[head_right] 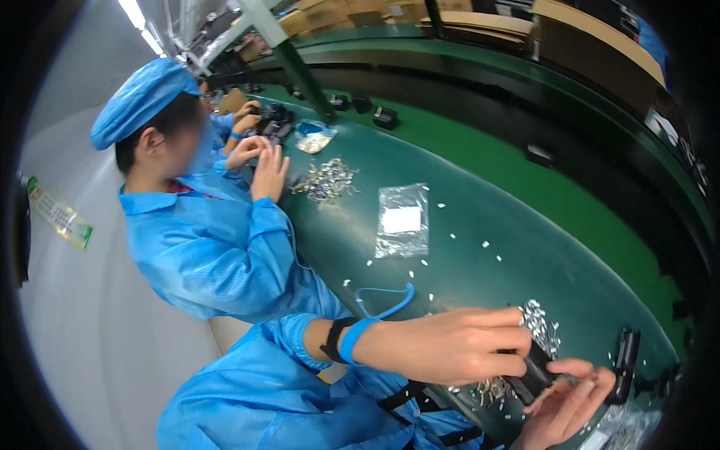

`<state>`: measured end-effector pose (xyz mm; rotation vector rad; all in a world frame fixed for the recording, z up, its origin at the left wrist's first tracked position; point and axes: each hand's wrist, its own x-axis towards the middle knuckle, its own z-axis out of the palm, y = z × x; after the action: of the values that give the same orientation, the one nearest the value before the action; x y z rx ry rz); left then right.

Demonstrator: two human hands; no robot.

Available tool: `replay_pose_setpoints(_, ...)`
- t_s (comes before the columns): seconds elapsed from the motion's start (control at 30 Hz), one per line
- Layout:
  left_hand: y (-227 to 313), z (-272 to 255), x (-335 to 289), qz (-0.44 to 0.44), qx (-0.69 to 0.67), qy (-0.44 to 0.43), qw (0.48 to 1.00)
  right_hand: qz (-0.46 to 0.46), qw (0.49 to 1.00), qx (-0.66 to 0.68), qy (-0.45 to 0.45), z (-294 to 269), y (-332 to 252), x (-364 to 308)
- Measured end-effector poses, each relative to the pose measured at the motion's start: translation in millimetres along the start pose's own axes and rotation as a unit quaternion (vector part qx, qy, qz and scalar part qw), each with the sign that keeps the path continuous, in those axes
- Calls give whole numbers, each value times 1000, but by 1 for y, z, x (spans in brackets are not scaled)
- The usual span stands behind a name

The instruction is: Manually assembling small electronic components into a plastic housing on a factory production line.

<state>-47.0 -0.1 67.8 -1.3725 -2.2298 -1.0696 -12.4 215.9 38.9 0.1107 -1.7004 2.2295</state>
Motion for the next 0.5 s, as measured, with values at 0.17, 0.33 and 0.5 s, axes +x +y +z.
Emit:
replay_pose_setpoints(0.17, 6, -6, -27, -87, -9, 71, 994, 45, 997, -14, -59, 25, 1, -5)
replay_pose_setpoints(0.33, 18, 19, -61, -243, -148, 151, 947, 6, 995, 0, -103, 5, 13, -13)
replay_pose_setpoints(0.5, 35, 49, -67, -334, -577, 267, 696, 6, 992, 20, -125, 5, 18, -24)
